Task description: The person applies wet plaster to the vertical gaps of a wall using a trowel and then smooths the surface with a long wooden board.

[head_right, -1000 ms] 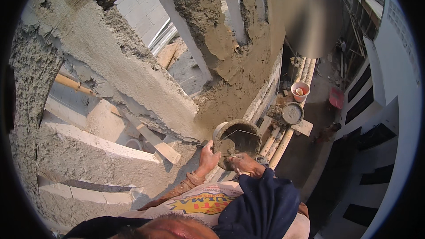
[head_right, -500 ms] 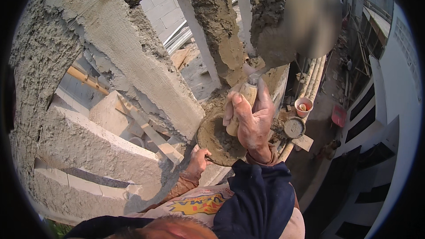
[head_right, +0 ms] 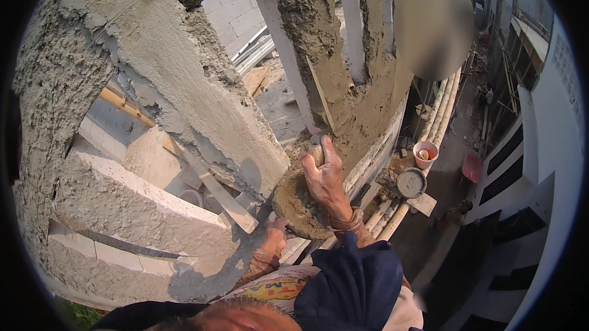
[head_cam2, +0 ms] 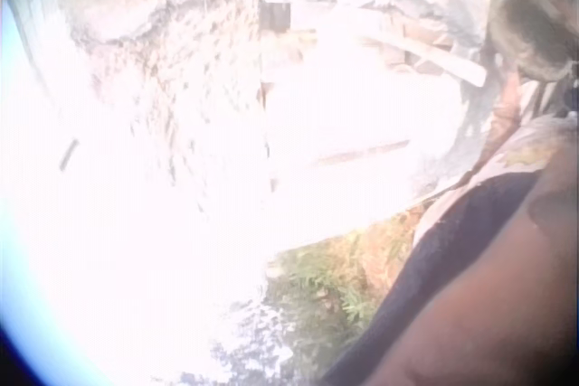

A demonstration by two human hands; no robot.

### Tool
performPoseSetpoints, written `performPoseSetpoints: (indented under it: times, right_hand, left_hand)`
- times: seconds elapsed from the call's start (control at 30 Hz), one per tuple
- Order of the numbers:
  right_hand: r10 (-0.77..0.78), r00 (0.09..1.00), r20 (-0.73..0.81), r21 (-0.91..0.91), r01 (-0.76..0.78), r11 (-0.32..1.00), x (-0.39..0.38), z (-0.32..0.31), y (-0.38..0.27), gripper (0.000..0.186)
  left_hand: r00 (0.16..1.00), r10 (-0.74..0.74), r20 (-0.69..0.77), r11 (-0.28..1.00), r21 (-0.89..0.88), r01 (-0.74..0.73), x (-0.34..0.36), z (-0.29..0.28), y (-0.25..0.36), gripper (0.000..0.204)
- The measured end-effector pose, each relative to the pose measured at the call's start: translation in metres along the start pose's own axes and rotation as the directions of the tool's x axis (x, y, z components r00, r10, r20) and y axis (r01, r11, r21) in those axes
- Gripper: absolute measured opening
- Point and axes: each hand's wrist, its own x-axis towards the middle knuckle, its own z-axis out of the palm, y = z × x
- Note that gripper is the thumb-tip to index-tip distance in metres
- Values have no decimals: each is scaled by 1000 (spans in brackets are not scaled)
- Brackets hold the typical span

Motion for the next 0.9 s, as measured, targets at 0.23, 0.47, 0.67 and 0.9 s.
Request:
performPoseSetpoints:
  times: [0.23,0.47,0.67,0.9]
  right_hand:
    - [639,628,443,-770,-99,631,-118,-177,44,44]
    - [581,796,171,-721,-302,624,-208,-163,189,26]
    - [854,357,379,-267,-841,470,-156,-154,96,33]
    - [751,294,591,198,-956,217,-113,-177,76,22]
  left_hand:
    - [991,113,66,851,508,-130,-4,45,14,40]
    - [894,273,355,546,708,-448,-13,90,-1,76]
    - [891,265,369,572,683,-453,7,80,-12,63]
    - [978,-74,197,978,206,32,38,95,13,29]
